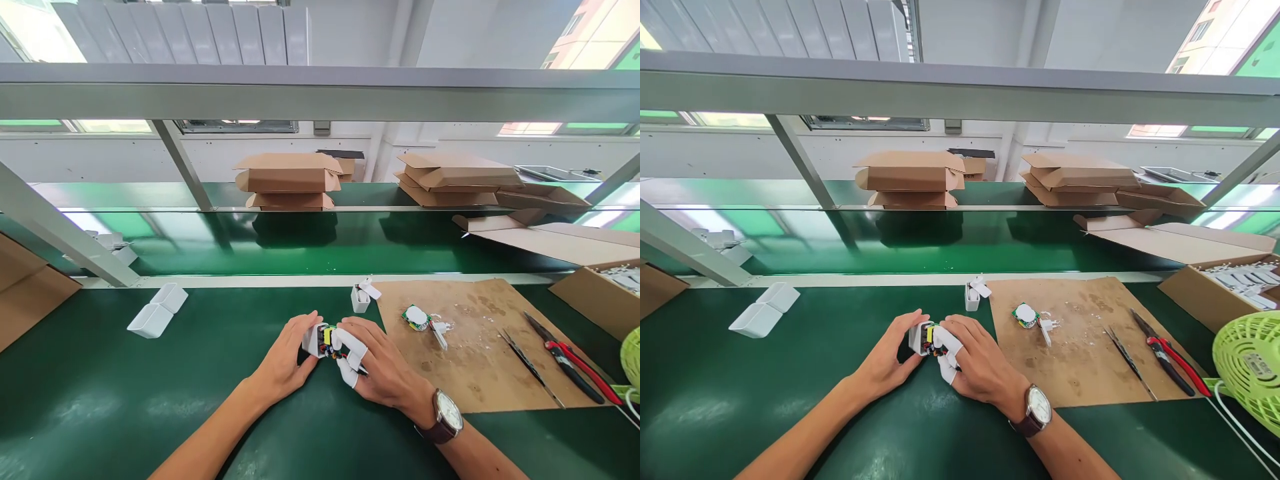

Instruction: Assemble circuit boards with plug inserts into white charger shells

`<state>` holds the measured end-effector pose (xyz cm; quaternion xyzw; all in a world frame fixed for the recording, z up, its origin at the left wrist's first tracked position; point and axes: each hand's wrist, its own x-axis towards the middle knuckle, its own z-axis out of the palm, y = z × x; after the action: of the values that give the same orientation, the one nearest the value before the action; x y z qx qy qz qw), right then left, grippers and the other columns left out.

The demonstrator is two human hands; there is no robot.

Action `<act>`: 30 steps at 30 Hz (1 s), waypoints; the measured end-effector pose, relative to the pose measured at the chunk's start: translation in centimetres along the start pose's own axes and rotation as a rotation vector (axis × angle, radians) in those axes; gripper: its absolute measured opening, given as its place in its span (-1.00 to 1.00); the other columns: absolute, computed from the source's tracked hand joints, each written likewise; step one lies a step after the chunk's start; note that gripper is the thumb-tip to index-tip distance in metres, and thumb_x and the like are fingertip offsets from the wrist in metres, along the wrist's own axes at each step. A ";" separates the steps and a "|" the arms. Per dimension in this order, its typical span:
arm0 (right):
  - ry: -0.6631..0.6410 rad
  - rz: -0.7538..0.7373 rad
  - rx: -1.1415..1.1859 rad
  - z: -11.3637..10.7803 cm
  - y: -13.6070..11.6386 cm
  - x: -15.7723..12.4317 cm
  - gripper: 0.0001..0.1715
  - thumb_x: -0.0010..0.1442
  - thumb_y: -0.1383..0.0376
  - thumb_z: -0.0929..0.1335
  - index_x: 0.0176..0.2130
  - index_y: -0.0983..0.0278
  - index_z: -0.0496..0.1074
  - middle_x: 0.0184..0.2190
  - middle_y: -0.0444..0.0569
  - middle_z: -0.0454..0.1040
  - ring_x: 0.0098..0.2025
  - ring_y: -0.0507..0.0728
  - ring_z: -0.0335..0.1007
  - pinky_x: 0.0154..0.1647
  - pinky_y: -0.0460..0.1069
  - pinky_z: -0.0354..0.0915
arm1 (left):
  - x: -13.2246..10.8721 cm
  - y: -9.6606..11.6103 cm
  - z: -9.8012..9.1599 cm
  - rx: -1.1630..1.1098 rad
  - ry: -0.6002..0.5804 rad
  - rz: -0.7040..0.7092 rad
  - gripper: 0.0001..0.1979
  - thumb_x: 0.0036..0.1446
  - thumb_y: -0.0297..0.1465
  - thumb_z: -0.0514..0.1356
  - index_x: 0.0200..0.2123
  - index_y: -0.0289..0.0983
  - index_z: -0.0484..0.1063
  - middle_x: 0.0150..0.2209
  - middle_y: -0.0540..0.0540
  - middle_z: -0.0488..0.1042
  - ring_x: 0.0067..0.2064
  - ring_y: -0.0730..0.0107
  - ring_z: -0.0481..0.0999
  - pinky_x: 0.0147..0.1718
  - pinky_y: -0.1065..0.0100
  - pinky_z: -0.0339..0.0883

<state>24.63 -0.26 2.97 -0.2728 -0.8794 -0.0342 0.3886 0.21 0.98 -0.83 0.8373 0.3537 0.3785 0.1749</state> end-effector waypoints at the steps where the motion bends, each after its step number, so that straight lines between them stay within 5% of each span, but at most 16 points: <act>1: -0.005 0.003 -0.001 0.0 0.0 0.0 -0.25 0.24 0.53 0.30 0.35 0.30 0.11 0.09 0.23 0.44 0.20 0.36 0.37 0.12 0.32 0.49 | 0.0 0.0 0.0 0.002 -0.003 0.001 -0.18 0.24 -0.55 0.17 0.45 -0.05 -0.14 0.24 -0.23 0.39 0.25 0.06 0.40 0.22 -0.12 0.36; 30: -0.035 -0.002 0.057 -0.3 0.3 -0.1 -0.19 0.25 0.51 0.33 0.38 0.23 0.05 0.10 0.19 0.46 0.22 0.34 0.37 0.15 0.30 0.47 | -0.1 -0.1 -0.1 -0.018 -0.028 -0.027 -0.20 0.27 -0.46 0.23 0.44 -0.04 -0.10 0.24 -0.23 0.41 0.25 0.09 0.43 0.24 -0.06 0.37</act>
<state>25.04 -0.11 3.02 -0.2613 -0.8870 -0.0050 0.3808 0.03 0.95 -0.83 0.8360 0.3590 0.3675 0.1925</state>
